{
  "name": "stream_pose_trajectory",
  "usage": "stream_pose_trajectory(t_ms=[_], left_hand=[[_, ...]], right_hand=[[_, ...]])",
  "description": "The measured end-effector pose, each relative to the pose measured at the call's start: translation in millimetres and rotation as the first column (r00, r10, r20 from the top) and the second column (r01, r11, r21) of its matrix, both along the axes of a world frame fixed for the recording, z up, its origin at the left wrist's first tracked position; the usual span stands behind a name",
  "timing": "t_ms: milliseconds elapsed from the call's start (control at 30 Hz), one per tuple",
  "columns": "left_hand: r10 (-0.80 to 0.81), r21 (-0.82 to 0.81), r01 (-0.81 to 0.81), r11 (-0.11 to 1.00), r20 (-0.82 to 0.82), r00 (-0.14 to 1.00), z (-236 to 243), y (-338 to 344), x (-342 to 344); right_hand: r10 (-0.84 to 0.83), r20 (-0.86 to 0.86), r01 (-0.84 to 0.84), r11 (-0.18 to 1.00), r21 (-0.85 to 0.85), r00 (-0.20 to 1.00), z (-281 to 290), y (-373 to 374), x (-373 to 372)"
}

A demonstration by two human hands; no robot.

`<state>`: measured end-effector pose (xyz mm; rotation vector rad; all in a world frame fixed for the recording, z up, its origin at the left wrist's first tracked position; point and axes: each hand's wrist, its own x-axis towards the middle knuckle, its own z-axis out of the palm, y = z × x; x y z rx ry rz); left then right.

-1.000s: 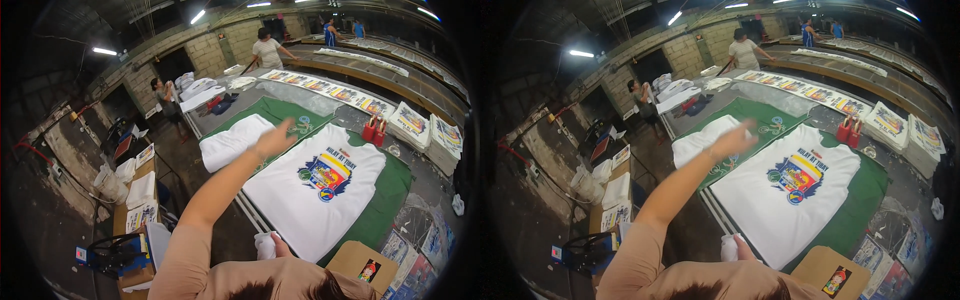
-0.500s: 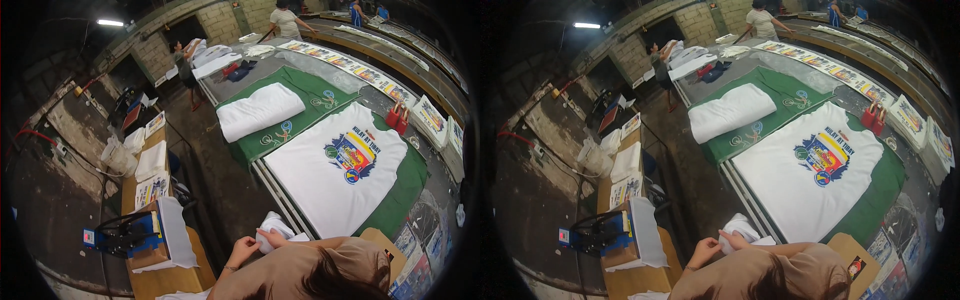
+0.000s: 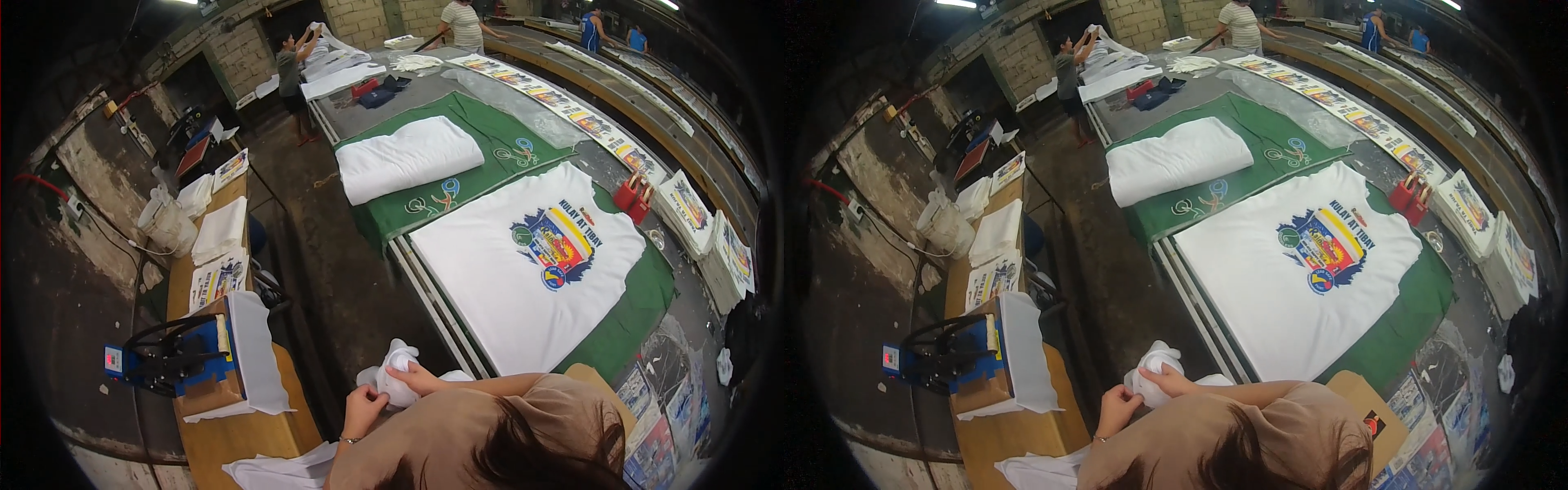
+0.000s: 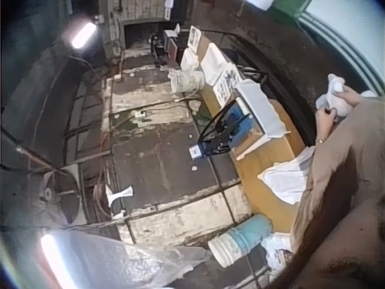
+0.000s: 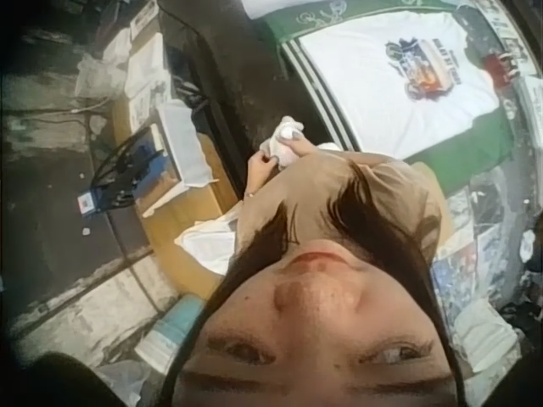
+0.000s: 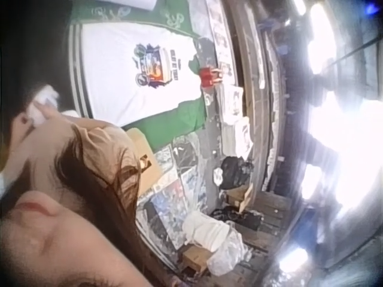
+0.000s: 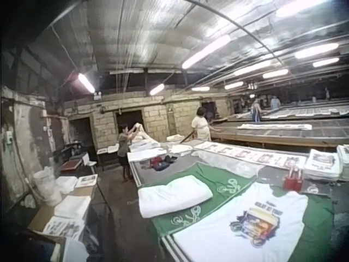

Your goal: The recorder uses a heat press machine to apply graphics to white t-shirts.

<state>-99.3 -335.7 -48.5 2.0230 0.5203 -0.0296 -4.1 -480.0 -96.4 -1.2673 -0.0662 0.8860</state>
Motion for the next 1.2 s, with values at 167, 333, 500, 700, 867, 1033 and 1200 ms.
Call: stream_pose_trajectory(t_ms=[167, 333, 500, 700, 867, 1033, 1200], left_hand=[[0.016, 0.229, -0.028, 0.973, 0.056, 0.998, 11, 3, -6], [-0.037, -0.114, 0.164, 0.980, 0.702, 0.711, 51, 4, 17], [-0.230, 0.322, -0.022, 0.947, 0.722, 0.652, 71, -5, 44], [0.436, -0.721, -0.096, 0.686, 0.302, 0.848, 70, -15, 39], [0.420, -0.814, -0.134, 0.565, 0.144, 0.896, 68, -6, 24], [0.468, -0.938, 0.010, 0.347, 0.183, 0.865, 37, 14, 3], [0.809, -0.994, -0.095, 0.051, -0.015, 0.588, -18, 63, -59]], right_hand=[[-0.023, -0.355, 0.152, 0.928, 0.341, 0.934, 47, -12, 24], [0.094, -0.400, 0.122, 0.868, 0.482, 0.912, 92, -18, 50], [0.161, -0.507, 0.151, 0.841, 0.519, 0.847, 123, -16, 50], [0.118, -0.421, 0.131, 0.847, 0.516, 0.899, 124, 0, 53], [0.053, -0.391, 0.161, 0.854, 0.494, 0.919, 123, 17, 41], [0.177, -0.369, 0.073, 0.818, 0.571, 0.913, 127, 23, 20], [-0.255, -0.241, 0.301, 0.937, 0.177, 0.936, 127, 28, 7]])
